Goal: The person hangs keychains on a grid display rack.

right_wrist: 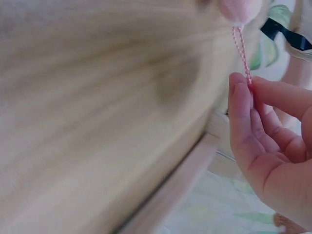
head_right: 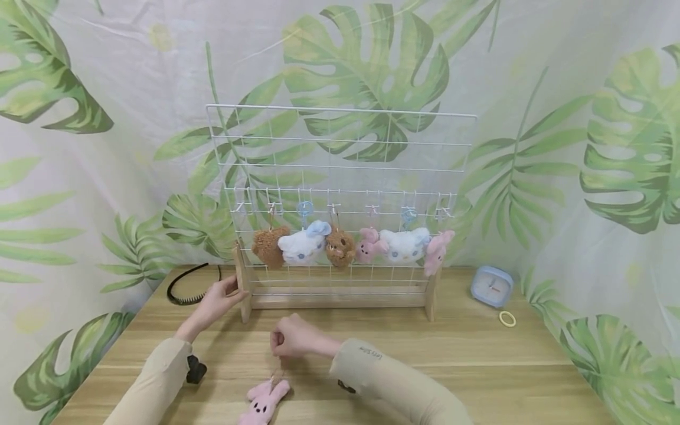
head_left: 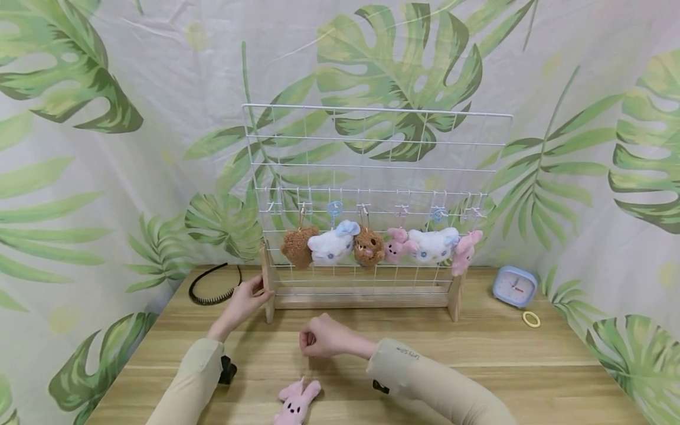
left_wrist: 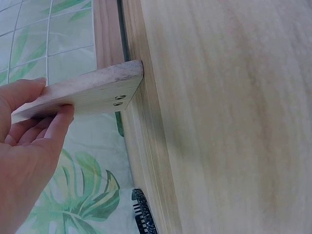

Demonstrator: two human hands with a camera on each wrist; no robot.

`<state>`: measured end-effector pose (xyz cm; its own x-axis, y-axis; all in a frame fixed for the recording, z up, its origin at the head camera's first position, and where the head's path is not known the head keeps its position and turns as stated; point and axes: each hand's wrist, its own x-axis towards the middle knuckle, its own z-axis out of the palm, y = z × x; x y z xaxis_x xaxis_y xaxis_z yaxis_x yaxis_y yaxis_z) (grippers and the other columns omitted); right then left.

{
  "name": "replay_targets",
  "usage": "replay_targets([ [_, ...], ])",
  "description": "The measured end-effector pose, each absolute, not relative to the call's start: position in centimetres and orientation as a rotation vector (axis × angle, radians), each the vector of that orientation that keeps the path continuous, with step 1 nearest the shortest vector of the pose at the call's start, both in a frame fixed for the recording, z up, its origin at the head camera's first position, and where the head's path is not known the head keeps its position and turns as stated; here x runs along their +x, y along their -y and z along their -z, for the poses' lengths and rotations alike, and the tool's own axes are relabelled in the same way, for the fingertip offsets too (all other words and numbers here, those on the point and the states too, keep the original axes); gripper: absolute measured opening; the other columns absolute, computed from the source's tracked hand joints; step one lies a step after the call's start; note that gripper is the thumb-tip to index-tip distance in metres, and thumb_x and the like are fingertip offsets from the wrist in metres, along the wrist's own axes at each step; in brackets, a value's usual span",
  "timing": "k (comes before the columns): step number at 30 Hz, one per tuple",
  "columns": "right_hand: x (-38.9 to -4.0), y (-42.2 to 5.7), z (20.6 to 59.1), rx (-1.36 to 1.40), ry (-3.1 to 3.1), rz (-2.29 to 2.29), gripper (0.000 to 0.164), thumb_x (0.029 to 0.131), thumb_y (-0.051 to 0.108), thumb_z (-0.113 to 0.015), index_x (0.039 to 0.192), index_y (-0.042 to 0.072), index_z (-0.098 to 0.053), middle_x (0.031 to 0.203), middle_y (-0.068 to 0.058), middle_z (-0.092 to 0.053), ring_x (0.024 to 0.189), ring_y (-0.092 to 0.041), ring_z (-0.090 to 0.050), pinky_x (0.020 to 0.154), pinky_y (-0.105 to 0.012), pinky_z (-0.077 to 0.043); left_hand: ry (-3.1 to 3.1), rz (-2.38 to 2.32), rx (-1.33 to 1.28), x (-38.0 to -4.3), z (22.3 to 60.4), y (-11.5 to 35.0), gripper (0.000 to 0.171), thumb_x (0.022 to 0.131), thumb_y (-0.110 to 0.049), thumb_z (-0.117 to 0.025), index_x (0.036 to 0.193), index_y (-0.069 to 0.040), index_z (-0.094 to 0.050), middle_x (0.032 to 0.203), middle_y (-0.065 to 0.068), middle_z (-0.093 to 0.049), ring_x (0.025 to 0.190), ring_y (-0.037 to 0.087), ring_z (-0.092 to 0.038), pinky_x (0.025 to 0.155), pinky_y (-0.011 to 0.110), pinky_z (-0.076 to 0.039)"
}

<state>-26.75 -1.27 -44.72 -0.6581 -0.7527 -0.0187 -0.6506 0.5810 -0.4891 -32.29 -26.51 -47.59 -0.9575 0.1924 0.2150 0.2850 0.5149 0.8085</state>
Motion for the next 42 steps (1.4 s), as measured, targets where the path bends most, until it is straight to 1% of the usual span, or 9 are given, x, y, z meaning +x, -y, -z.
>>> replay_targets([
  [6,-26.6,0.9,42.0,-1.230,-2.538,0.824,0.011,0.084,0.002,-0.072,0.078,0.011,-0.068,0.071,0.001,-0.073,0.060,0.010,-0.055,0.059,-0.005,-0.050,2.636,1.429,-0.413,-32.4,47.5,26.5,0.051,0.098,-0.004,-0.058,0.144,0.014,-0.040,0.140,0.035,-0.050,0.132,0.047,-0.050,0.107,0.052,-0.048],
  [12,-26.8,0.6,39.1,-1.378,-2.541,0.912,0.008,0.086,0.001,-0.072,0.082,0.008,-0.069,0.076,-0.005,-0.074,0.061,0.009,-0.054,0.059,-0.006,-0.050,2.644,1.428,-0.401,-32.4,47.5,26.7,0.054,0.098,-0.005,-0.058,0.145,0.013,-0.038,0.141,0.035,-0.050,0.132,0.047,-0.050,0.107,0.052,-0.048],
  [16,-27.4,0.6,36.8,-1.467,-2.577,0.935,0.008,0.086,0.000,-0.071,0.084,0.007,-0.068,0.079,-0.007,-0.074,0.064,0.005,-0.057,0.061,-0.005,-0.051,2.639,1.435,-0.413,-32.5,47.6,26.9,0.056,0.098,-0.006,-0.059,0.146,0.013,-0.037,0.141,0.035,-0.050,0.132,0.047,-0.051,0.106,0.050,-0.049],
  [19,-28.0,0.7,34.9,-1.511,-2.597,0.942,0.007,0.087,-0.001,-0.069,0.085,0.005,-0.067,0.081,-0.008,-0.074,0.068,-0.001,-0.063,0.062,-0.006,-0.052,2.627,1.433,-0.427,-32.6,47.8,26.9,0.055,0.098,-0.006,-0.059,0.145,0.014,-0.038,0.140,0.036,-0.051,0.131,0.047,-0.051,0.106,0.051,-0.049],
  [22,-28.6,0.9,32.9,-1.525,-2.641,0.919,0.006,0.088,-0.001,-0.068,0.087,0.005,-0.067,0.082,-0.008,-0.074,0.069,-0.006,-0.064,0.063,-0.007,-0.051,2.617,1.441,-0.438,-32.6,47.9,26.9,0.053,0.098,-0.005,-0.059,0.144,0.014,-0.040,0.139,0.036,-0.052,0.131,0.048,-0.051,0.107,0.052,-0.048],
  [28,-29.5,1.6,29.0,-1.529,-2.740,0.890,0.006,0.089,0.002,-0.068,0.087,0.008,-0.067,0.082,-0.005,-0.073,0.067,-0.003,-0.058,0.062,-0.007,-0.047,2.608,1.431,-0.439,-32.4,48.3,26.9,0.053,0.097,-0.004,-0.059,0.144,0.013,-0.041,0.137,0.035,-0.054,0.129,0.047,-0.053,0.107,0.052,-0.048],
  [33,-29.9,2.6,26.0,-1.520,-2.770,0.929,0.006,0.091,0.002,-0.066,0.089,0.007,-0.067,0.087,-0.007,-0.075,0.074,-0.010,-0.069,0.065,-0.008,-0.052,2.617,1.433,-0.410,-32.3,48.3,26.9,0.055,0.097,-0.006,-0.060,0.145,0.012,-0.040,0.138,0.035,-0.053,0.129,0.047,-0.053,0.104,0.050,-0.052],
  [39,-30.7,3.8,23.3,-1.439,-2.800,0.973,0.005,0.093,0.004,-0.065,0.091,0.007,-0.068,0.090,-0.008,-0.075,0.082,-0.013,-0.071,0.072,-0.011,-0.055,2.620,1.470,-0.418,-32.4,48.0,26.8,0.053,0.097,-0.005,-0.060,0.144,0.011,-0.042,0.141,0.033,-0.051,0.132,0.047,-0.050,0.107,0.052,-0.049],
  [42,-31.3,4.3,22.5,-1.411,-2.810,1.002,0.004,0.094,0.007,-0.066,0.090,0.009,-0.067,0.091,-0.007,-0.075,0.082,-0.012,-0.071,0.072,-0.012,-0.055,2.614,1.454,-0.426,-32.3,47.9,26.7,0.043,0.097,-0.006,-0.061,0.136,0.011,-0.050,0.138,0.033,-0.054,0.131,0.048,-0.051,0.107,0.052,-0.049],
])
